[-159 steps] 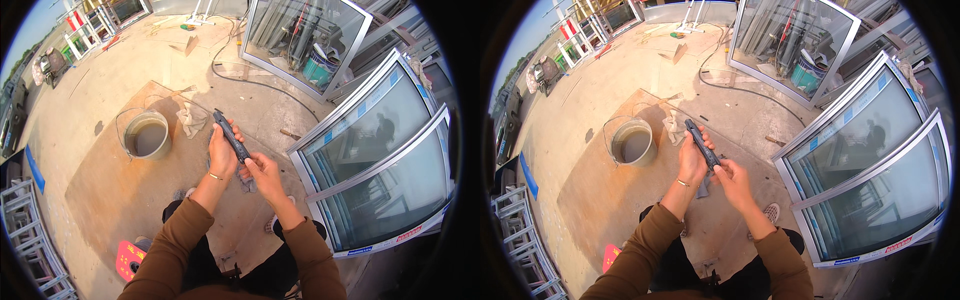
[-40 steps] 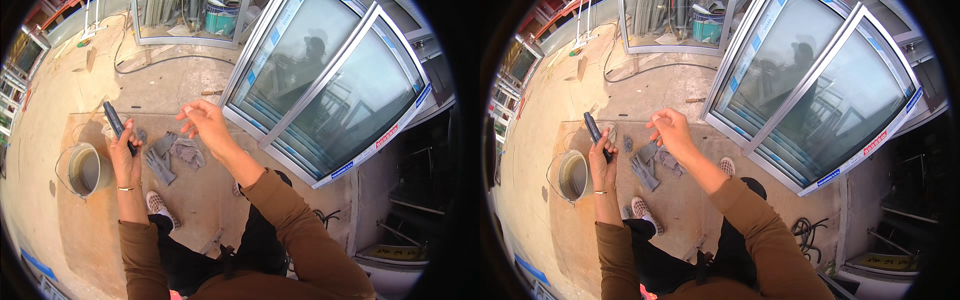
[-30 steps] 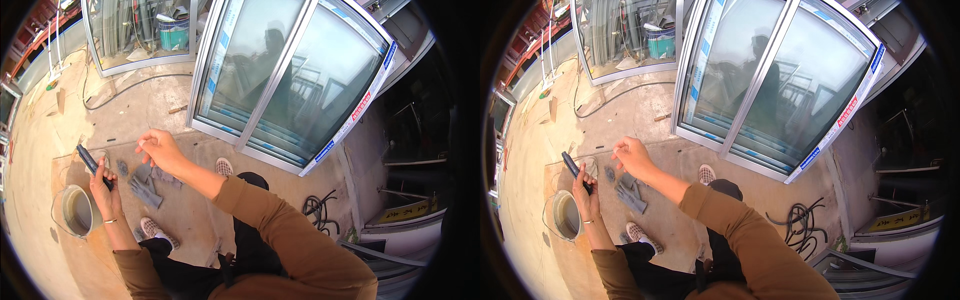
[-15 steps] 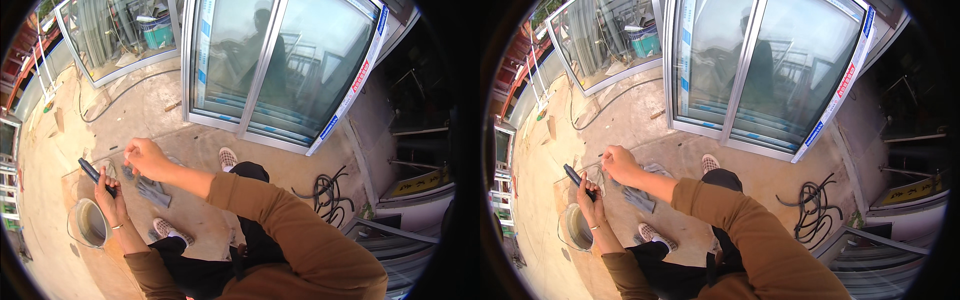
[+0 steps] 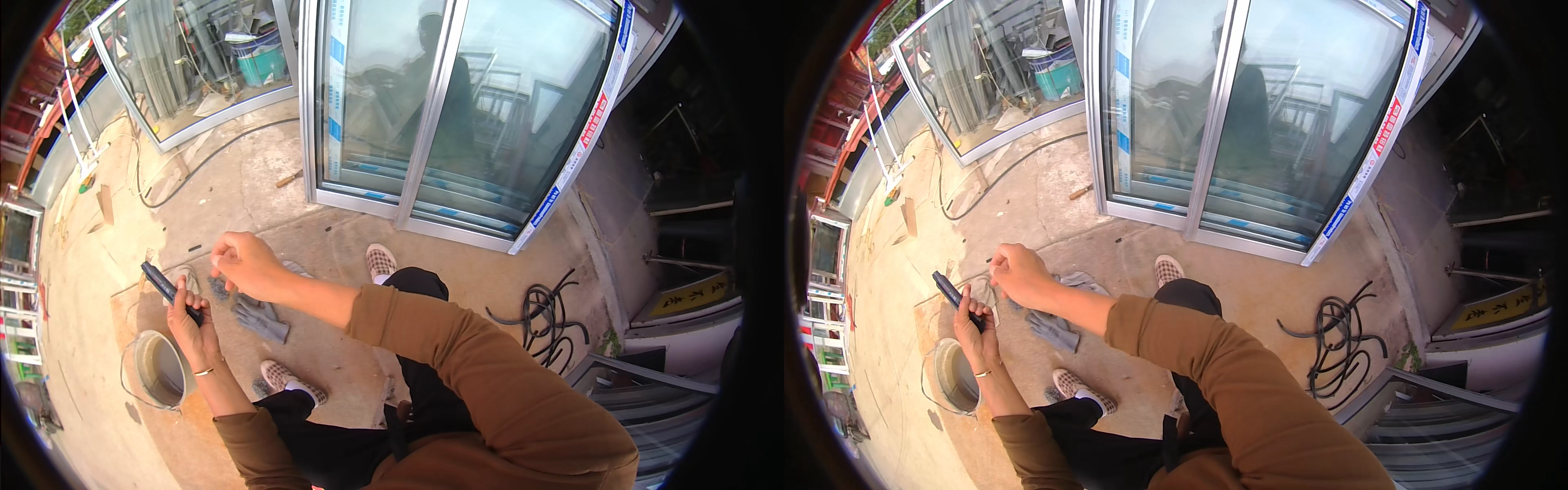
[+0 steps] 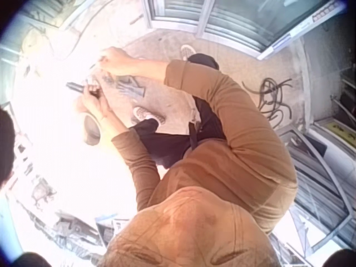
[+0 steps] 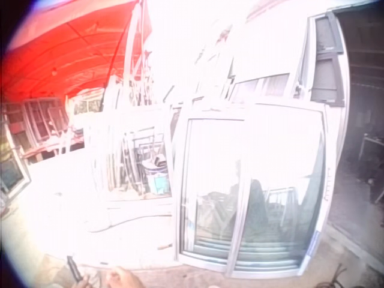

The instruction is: The person assembles a window frame by inserting a long aluminum profile into the frame's channel, then secures a coiled black rubber seal with a green zip tie. The person then walks to a workbench, places the seal and a bucket on the table, and returns to the frame to prepare a caulking gun.

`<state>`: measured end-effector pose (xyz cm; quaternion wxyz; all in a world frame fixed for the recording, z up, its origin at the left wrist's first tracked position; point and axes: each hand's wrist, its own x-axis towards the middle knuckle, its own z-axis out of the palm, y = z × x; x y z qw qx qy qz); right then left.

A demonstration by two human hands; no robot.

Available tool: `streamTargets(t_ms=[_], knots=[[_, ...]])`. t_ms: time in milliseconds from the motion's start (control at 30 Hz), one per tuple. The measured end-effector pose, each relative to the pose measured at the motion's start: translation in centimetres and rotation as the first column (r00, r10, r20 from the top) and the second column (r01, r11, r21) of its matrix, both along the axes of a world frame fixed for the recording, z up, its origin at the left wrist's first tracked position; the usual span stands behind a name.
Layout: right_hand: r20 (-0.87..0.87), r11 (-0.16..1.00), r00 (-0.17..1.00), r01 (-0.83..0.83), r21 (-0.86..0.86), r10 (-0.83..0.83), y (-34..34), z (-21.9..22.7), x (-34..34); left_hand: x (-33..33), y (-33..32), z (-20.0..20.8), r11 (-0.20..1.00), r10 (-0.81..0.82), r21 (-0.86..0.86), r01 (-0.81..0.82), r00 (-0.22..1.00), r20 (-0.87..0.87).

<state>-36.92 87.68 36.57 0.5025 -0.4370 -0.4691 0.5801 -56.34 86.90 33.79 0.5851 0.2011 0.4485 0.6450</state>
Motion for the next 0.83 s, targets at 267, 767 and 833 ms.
streamTargets(t_ms=[267,767,833], knots=[[0.012,1.0,1.0,-0.02,-0.023,0.02,0.0,-0.3,-0.3,-0.3,-0.1,0.3,1.0,-0.002,0.006,0.002,1.0,0.01],[-0.439,0.629,0.626,-0.107,0.77,0.644,-10.8,18.3,5.5,-1.2,-0.3,0.3,1.0,0.007,0.025,-0.007,1.0,0.006],[-0.332,0.455,0.656,-0.02,0.89,0.678,-12.1,20.6,6.8,-1.2,-0.6,0.1,0.999,0.008,0.047,-0.009,1.0,0.017]])
